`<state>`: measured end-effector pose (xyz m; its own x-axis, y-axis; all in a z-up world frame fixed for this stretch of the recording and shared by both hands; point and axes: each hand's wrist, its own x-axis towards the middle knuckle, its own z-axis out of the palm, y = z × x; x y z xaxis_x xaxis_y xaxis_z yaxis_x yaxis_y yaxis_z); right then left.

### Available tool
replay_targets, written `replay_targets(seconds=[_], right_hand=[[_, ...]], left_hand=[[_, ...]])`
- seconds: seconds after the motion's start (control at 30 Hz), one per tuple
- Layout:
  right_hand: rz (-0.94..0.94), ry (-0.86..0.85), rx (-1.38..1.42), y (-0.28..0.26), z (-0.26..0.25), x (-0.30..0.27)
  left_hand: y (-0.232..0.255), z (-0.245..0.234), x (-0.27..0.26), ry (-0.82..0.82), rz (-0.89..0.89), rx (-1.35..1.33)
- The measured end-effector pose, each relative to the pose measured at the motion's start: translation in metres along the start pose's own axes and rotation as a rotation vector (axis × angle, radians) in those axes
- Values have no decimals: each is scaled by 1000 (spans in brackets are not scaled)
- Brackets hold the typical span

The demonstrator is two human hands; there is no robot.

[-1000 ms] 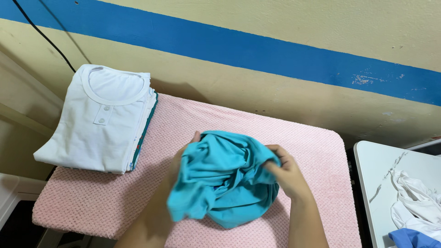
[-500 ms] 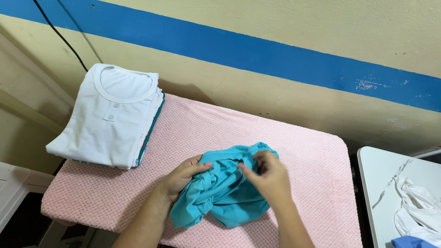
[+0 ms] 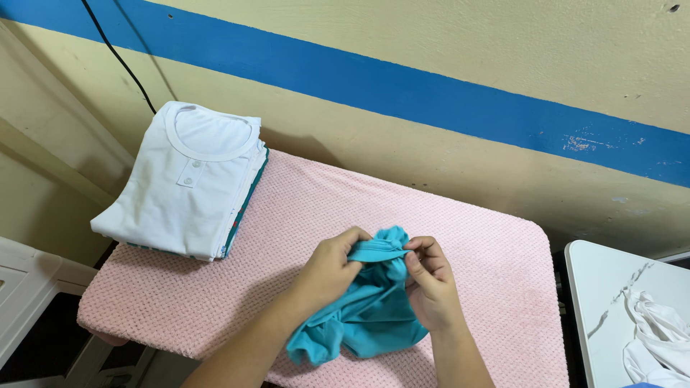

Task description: The person folds several t-shirts one by one on a pink mat. They smooth each shirt, fold the sides and bottom, then stack the folded shirts on the left side of the mat.

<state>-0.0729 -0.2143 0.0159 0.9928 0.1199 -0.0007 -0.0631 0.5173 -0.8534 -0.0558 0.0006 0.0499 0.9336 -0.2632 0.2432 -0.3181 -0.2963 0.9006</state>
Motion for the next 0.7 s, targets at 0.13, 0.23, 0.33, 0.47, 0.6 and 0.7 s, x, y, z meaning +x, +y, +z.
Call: replay_targets(seconds=[0.13,0.23,0.33,0.47,0.6,0.7], right_hand=[[24,-94,-354,-3,0,-3],[-145,188,-810,5,6,2],[-206,235,-702,3,5,7],[264,-71,-30,-18,0,4],[348,-281,164,-28,3,-1],[184,-140,39,-24,10,2]], left_hand=[[1,10,7,-105,-432,-961],[7,10,5,-157,-474,-930],[7,5,-3,-236,-309,-642],[-14,11,-5,58,-105,50],[-51,11,-2,-312,-295,-661],[-58,12,-13,-511,-491,-1271]])
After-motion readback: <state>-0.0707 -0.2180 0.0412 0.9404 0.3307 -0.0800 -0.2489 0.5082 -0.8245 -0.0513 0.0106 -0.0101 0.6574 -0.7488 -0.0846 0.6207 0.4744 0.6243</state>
